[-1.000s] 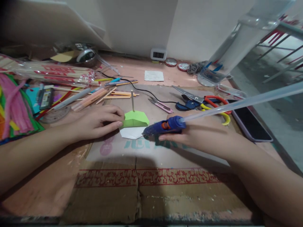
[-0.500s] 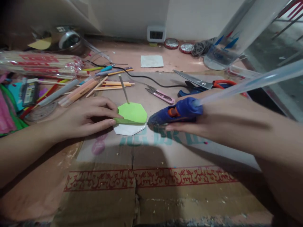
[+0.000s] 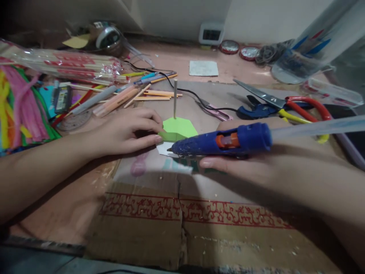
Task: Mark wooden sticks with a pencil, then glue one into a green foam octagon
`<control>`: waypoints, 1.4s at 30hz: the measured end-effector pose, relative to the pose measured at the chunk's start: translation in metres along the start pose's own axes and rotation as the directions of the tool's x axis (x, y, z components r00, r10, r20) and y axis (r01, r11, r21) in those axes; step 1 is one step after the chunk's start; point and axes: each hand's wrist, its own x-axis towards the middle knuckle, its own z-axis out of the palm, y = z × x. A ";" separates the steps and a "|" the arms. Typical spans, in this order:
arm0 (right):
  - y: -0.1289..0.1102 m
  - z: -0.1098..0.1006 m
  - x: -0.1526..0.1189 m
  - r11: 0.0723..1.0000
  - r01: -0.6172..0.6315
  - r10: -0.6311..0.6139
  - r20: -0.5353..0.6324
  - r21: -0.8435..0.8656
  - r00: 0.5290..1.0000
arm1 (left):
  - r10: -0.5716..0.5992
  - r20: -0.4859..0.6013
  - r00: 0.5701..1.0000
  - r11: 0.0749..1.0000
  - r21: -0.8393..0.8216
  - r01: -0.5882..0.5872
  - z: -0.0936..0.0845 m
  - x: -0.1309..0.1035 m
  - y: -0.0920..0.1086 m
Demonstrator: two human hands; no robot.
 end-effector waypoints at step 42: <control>-0.043 0.003 0.025 0.993 -0.095 0.113 0.280 -0.076 0.953 | 0.036 0.065 0.997 0.995 -0.098 -0.030 -0.007 0.003 -0.003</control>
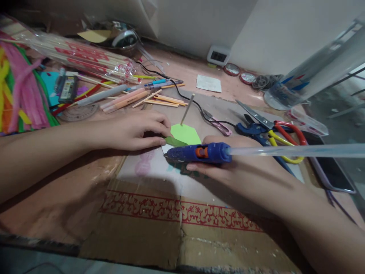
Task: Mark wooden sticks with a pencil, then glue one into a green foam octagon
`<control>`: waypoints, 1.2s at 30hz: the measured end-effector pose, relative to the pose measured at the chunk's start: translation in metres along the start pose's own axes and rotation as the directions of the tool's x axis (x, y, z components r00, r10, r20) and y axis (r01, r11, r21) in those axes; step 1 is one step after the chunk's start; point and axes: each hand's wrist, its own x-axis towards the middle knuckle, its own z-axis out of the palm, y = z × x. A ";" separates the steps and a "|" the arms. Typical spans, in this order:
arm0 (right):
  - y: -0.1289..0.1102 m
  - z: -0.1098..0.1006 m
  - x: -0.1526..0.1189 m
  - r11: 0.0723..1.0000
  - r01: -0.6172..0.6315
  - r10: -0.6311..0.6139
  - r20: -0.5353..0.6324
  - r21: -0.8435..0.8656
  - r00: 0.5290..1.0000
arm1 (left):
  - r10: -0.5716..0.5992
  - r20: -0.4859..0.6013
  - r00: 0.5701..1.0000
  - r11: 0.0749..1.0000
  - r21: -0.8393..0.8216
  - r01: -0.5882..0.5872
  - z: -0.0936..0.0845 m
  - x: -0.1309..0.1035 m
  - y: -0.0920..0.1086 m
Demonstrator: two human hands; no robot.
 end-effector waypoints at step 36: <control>0.011 -0.004 -0.009 0.997 0.053 -0.056 -0.044 -0.064 0.997 | -0.018 0.029 0.999 0.999 0.052 0.017 0.000 -0.003 -0.003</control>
